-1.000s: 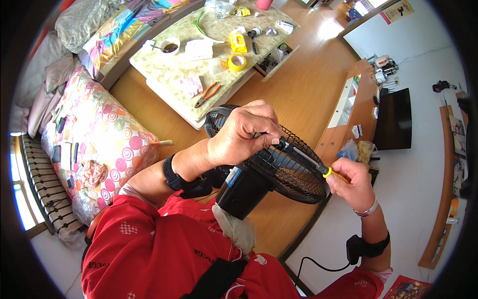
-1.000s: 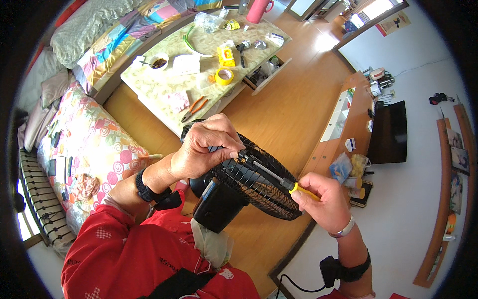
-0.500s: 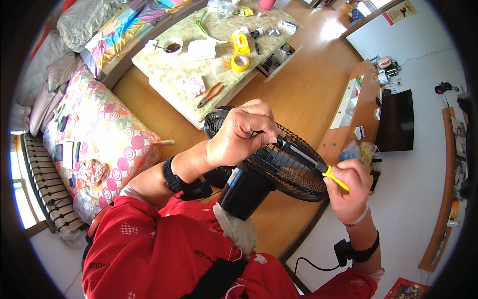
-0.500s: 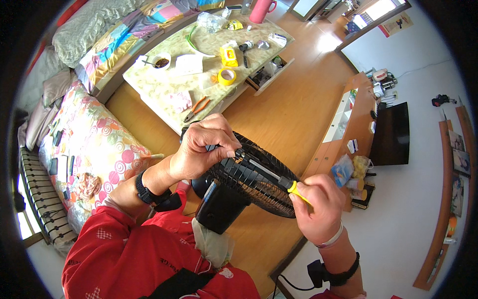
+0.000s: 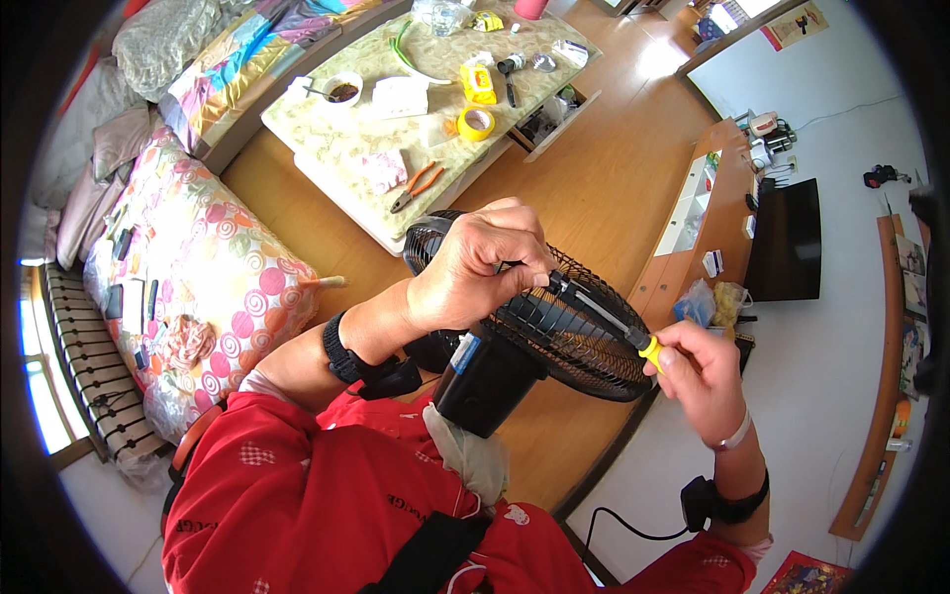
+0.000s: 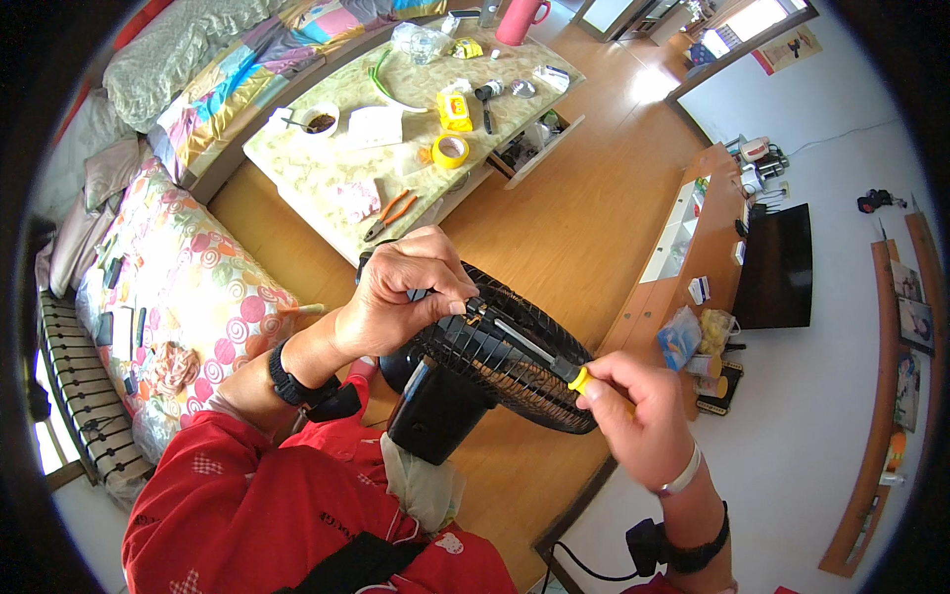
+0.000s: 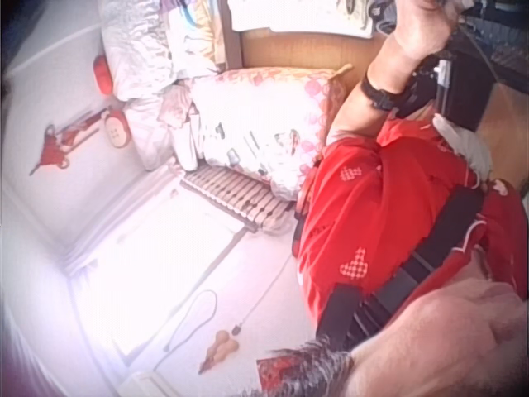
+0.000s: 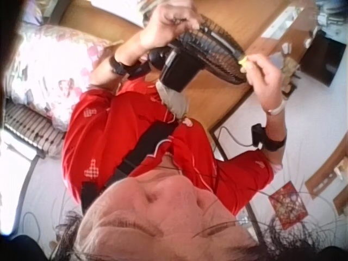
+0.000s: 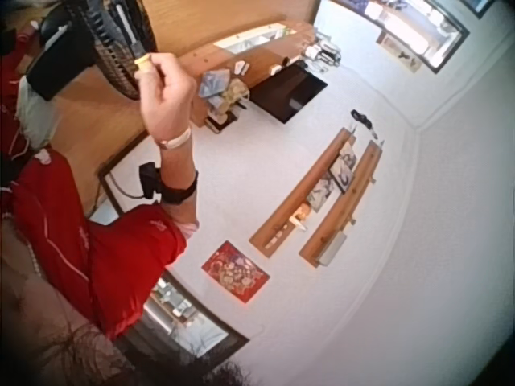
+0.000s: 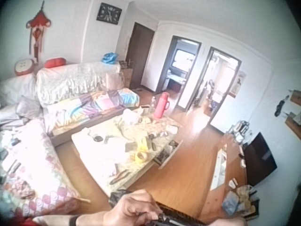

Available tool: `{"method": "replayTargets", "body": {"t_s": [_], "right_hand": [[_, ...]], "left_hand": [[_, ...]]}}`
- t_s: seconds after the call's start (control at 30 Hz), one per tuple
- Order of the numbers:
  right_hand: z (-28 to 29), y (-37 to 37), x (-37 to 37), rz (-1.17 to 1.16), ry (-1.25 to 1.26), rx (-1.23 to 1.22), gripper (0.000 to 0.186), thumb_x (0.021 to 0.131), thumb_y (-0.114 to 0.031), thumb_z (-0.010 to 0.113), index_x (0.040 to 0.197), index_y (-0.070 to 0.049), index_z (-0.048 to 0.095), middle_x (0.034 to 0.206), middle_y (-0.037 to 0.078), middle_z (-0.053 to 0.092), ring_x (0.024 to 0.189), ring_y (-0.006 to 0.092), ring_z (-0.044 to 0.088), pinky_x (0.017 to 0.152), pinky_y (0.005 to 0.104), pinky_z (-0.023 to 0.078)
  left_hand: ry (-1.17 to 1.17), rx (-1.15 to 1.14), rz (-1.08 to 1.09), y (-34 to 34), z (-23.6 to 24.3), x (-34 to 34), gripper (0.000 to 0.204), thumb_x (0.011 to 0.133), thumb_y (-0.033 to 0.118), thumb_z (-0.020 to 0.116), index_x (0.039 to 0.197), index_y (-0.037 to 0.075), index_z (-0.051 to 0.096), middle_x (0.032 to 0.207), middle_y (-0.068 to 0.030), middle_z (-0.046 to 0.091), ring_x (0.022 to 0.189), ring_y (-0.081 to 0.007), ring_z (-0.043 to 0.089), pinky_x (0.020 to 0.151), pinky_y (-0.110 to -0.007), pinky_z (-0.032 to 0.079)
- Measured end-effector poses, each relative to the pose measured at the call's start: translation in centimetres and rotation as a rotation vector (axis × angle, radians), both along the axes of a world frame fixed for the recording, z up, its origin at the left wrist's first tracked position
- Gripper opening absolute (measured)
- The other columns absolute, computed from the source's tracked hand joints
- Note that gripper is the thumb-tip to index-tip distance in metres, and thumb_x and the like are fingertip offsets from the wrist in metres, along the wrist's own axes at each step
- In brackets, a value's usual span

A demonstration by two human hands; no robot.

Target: The person uses a yellow screwdriver and pliers to remove and reattach screws on the front grille of a black table fan. They repeatedly loosen and tighten the same fasteners while holding the fan steady with the other hand.

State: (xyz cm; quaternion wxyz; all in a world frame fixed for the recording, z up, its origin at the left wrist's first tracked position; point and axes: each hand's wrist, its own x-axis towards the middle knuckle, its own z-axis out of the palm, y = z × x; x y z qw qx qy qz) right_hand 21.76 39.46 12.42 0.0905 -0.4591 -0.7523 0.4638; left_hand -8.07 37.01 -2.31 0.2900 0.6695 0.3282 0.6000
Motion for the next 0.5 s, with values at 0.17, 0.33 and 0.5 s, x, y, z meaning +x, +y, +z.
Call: {"method": "replayTargets", "body": {"t_s": [0.17, 0.33, 0.5], "right_hand": [[-1.7, 1.2, 0.5, -0.159, 0.158, -0.291, 0.008, 0.097, -0.001, 0.071, 0.096, 0.001, 0.064, 0.088, 0.007, 0.072, 0.068, 0.0062, 0.061, 0.058, 0.0231, 0.048], [-1.9, -0.2, -0.3, 0.162, 0.031, 0.621, 0.019, 0.08, 0.006, 0.08, 0.091, 0.001, 0.066, 0.086, 0.009, 0.065, 0.075, 0.0218, 0.066, 0.063, 0.0357, 0.052], [-1.8, -0.8, -1.5, 0.33, -0.096, 1.077, 0.026, 0.073, 0.007, 0.081, 0.095, -0.001, 0.068, 0.087, 0.011, 0.063, 0.074, 0.0312, 0.064, 0.064, 0.0377, 0.051]], "left_hand": [[0.001, 0.016, -0.009, 0.1, 0.0, 0.0, 0.005, 0.089, 0.005, 0.082, 0.089, 0.005, 0.077, 0.093, -0.0066, 0.076, 0.089, -0.0236, 0.064, 0.081, -0.037, 0.052], [-0.005, 0.024, 0.012, 0.0, -0.2, 0.0, 0.007, 0.089, 0.006, 0.082, 0.088, 0.005, 0.075, 0.092, -0.0062, 0.075, 0.088, -0.0238, 0.064, 0.081, -0.038, 0.052], [-0.003, 0.04, 0.035, -0.1, -0.4, 0.0, 0.007, 0.089, 0.006, 0.082, 0.088, 0.005, 0.075, 0.092, -0.0057, 0.075, 0.088, -0.0237, 0.064, 0.08, -0.038, 0.052]]}}
